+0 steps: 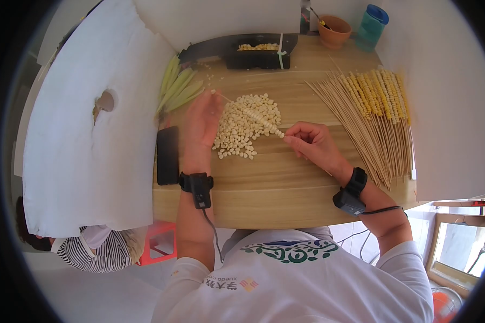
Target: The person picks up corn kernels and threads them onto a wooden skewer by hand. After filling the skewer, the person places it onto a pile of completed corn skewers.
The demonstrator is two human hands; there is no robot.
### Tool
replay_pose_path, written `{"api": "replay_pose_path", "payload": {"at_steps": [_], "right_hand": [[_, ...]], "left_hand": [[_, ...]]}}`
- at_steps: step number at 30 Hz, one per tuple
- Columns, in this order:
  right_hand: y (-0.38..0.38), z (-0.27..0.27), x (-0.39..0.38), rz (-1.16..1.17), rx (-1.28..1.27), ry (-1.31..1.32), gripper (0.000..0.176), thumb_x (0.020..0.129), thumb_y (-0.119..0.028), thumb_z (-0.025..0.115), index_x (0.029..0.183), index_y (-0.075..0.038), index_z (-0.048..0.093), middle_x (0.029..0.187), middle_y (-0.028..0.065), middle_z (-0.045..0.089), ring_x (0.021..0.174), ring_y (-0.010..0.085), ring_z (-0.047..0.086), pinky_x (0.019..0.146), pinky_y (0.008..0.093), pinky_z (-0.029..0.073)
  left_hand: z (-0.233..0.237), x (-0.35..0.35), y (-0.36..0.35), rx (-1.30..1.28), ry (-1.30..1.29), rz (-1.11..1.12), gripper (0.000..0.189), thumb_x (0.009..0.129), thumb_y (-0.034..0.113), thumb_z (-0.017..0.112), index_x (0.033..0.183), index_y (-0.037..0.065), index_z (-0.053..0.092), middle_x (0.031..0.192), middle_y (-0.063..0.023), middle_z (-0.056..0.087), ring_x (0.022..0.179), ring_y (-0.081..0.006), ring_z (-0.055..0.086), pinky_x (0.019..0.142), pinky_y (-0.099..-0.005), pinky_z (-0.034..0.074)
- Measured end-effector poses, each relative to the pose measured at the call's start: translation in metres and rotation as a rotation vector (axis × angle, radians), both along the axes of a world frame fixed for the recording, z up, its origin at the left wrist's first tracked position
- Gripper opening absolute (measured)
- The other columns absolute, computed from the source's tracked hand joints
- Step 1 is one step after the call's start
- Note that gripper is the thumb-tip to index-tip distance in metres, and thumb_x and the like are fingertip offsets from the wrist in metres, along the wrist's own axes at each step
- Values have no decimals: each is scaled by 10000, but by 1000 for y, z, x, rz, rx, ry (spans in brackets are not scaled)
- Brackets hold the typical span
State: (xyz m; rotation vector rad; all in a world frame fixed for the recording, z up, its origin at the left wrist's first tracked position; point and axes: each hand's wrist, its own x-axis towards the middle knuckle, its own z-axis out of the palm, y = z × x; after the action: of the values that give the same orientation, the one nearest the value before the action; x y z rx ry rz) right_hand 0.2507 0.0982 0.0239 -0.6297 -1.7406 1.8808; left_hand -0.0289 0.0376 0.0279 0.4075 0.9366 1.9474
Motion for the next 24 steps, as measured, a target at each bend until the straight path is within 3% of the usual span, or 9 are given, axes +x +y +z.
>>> {"api": "replay_pose_path", "payload": {"at_steps": [24], "right_hand": [[2, -4, -1, 3, 6, -13, 98, 897, -128, 648, 878, -33, 632, 642, -76, 528, 556, -11, 451, 478, 165, 328]], "left_hand": [[-4, -4, 1, 13, -140, -68, 142, 883, 78, 651, 1005, 16, 614, 933, -89, 649, 811, -144, 618, 688, -244, 529]]}}
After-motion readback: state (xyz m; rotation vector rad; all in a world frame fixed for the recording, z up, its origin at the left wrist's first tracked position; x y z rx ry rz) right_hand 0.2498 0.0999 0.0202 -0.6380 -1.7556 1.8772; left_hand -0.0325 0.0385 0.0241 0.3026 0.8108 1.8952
